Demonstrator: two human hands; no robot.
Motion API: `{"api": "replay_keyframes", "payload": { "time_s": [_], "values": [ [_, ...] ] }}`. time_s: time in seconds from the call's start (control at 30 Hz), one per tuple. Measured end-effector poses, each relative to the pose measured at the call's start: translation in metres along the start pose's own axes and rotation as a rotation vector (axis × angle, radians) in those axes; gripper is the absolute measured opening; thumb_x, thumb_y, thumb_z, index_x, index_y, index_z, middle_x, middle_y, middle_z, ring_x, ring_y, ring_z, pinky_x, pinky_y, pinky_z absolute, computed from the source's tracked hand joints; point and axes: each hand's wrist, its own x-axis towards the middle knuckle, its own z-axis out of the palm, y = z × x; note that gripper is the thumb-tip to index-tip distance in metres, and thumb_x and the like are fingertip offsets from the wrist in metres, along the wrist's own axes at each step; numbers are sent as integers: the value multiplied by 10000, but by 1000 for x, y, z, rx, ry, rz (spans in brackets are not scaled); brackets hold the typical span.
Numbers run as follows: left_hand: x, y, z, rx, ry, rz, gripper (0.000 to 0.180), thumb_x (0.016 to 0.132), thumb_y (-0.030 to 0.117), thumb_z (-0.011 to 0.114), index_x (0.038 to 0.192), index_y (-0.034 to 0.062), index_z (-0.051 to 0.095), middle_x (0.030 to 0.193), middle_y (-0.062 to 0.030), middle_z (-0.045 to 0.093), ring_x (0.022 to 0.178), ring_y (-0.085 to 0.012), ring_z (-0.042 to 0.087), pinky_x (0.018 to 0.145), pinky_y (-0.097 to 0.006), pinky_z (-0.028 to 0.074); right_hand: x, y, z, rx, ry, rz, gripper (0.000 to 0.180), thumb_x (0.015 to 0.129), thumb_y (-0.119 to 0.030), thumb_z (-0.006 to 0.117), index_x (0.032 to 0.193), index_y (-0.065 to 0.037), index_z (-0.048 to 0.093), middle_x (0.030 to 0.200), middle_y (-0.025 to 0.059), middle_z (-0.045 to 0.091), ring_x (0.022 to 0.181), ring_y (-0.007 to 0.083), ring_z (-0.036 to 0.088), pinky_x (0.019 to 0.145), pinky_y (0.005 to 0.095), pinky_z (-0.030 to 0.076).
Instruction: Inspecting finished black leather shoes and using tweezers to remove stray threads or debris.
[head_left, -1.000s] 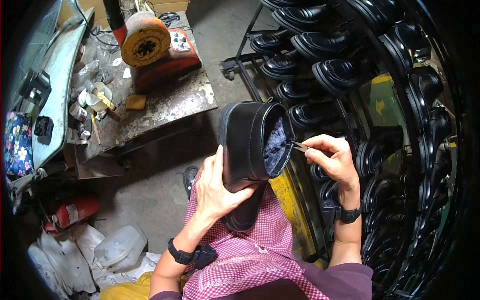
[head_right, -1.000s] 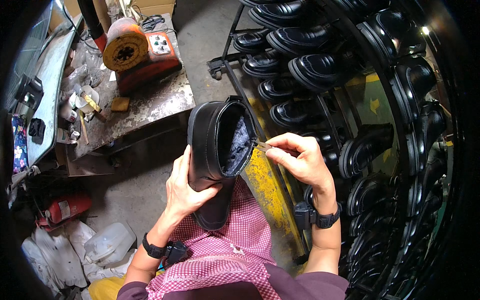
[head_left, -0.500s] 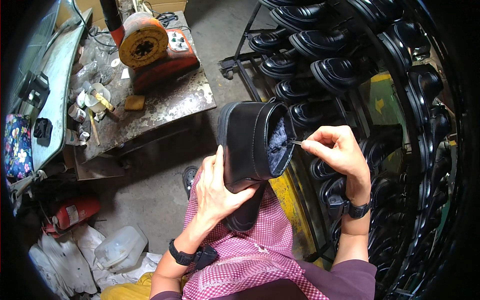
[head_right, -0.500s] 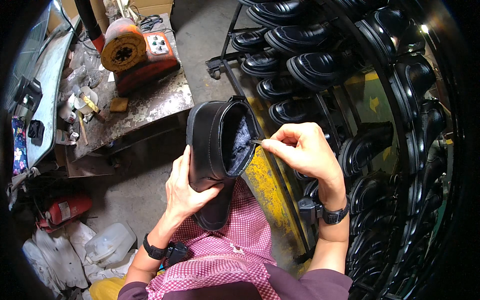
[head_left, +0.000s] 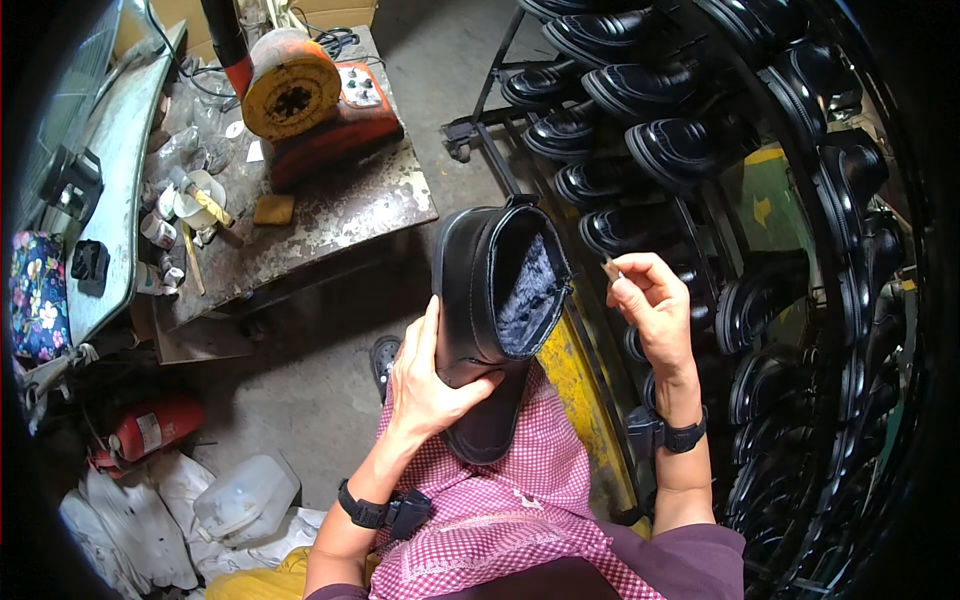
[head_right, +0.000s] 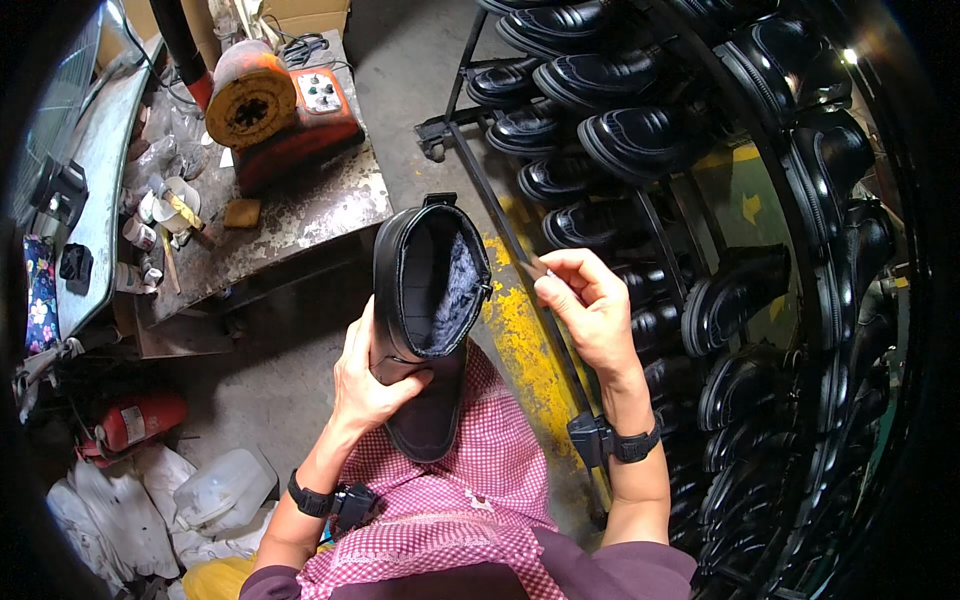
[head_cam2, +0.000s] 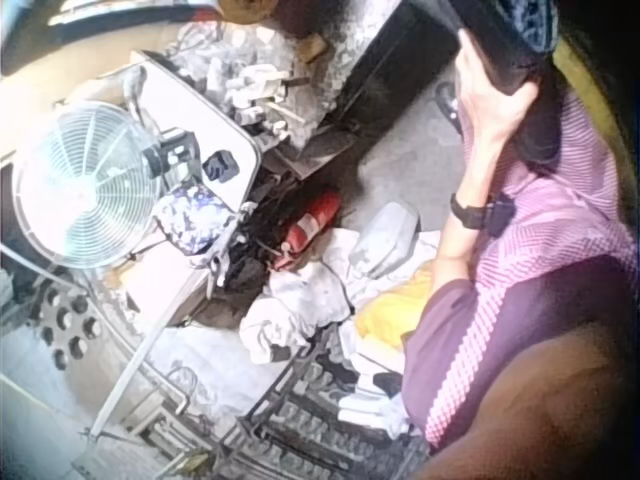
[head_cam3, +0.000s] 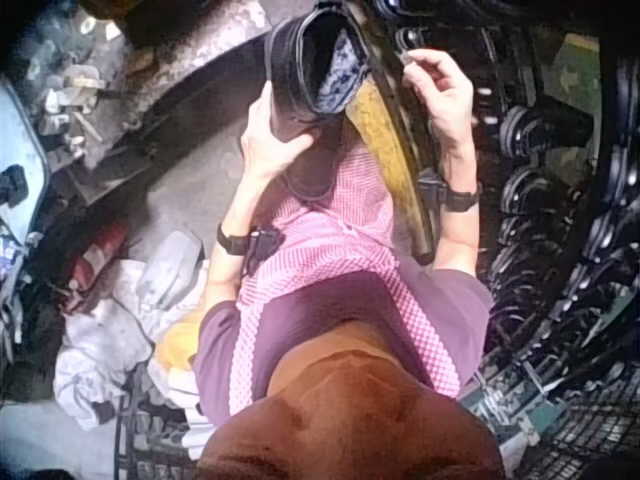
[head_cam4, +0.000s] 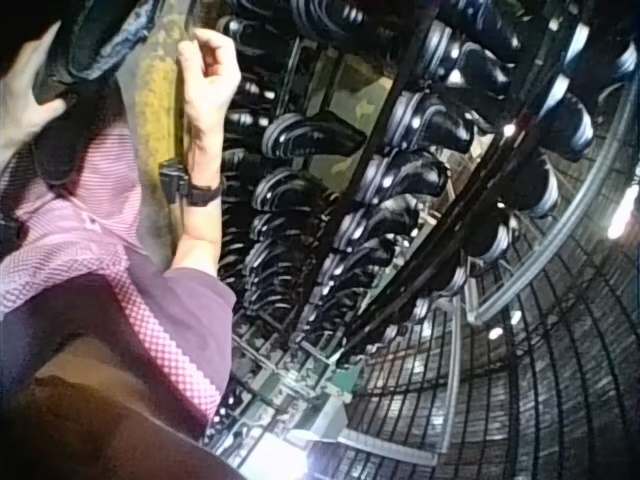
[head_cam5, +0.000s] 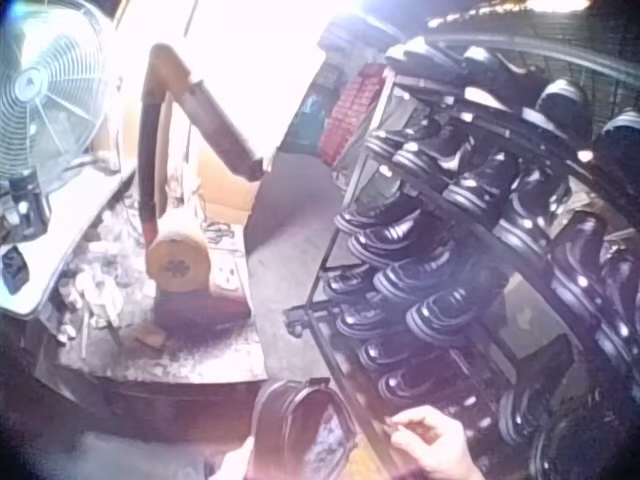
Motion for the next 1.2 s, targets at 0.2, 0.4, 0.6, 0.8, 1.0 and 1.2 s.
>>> {"api": "replay_keyframes", "payload": {
  "time_s": [0.2, 0.4, 0.6, 0.8, 1.0, 1.2],
  "values": [
    [-1, 9, 2, 73, 42, 4, 971, 533, 232, 804, 1375, 36, 360, 1217, -186, 517, 1095, -327, 558, 901, -384, 472, -5, -30, 1, -418, -39, -167, 188, 781, -42, 705, 954, 9, 654, 799, 38, 668, 728, 61, 609, 653, 189, 487],
    [0, 23, 6, 153, 61, 29, 989, 534, 291, 823, 1354, -11, 360, 1181, -193, 513, 1039, -341, 571, 861, -402, 487, 9, -78, 5, -1027, -171, -508, 151, 726, -142, 723, 823, -50, 652, 645, 65, 591, 551, 187, 587, 520, 281, 458],
    [1, 31, 10, 216, 88, 129, 971, 542, 353, 824, 1298, -69, 385, 1070, -203, 491, 976, -362, 531, 801, -418, 489, 17, -90, 17, -1503, -395, -594, 169, 687, -166, 721, 711, -61, 591, 632, 64, 542, 610, 235, 583, 582, 340, 465],
    [-1, 31, 10, 244, 79, 92, 992, 550, 336, 821, 1348, -19, 352, 1148, -205, 504, 999, -363, 566, 826, -426, 492, 25, -88, 30, -1546, -493, -674, 108, 664, -89, 637, 652, -62, 533, 589, 94, 546, 562, 242, 589, 542, 336, 441],
    [-2, 32, 9, 224, 70, 80, 993, 554, 344, 822, 1348, -18, 348, 1147, -207, 507, 999, -367, 566, 828, -428, 492, 28, -84, 33, -1577, -544, -647, 101, 646, -88, 635, 635, -63, 538, 594, 103, 566, 559, 247, 597, 538, 343, 448],
    [0, 27, 8, 218, 85, 98, 979, 559, 332, 817, 1353, -2, 351, 1151, -203, 507, 998, -365, 569, 831, -426, 491, 28, -83, 30, -1581, -548, -671, 101, 673, -96, 646, 666, -62, 551, 608, 101, 576, 560, 236, 605, 523, 342, 453]
  ]
}}
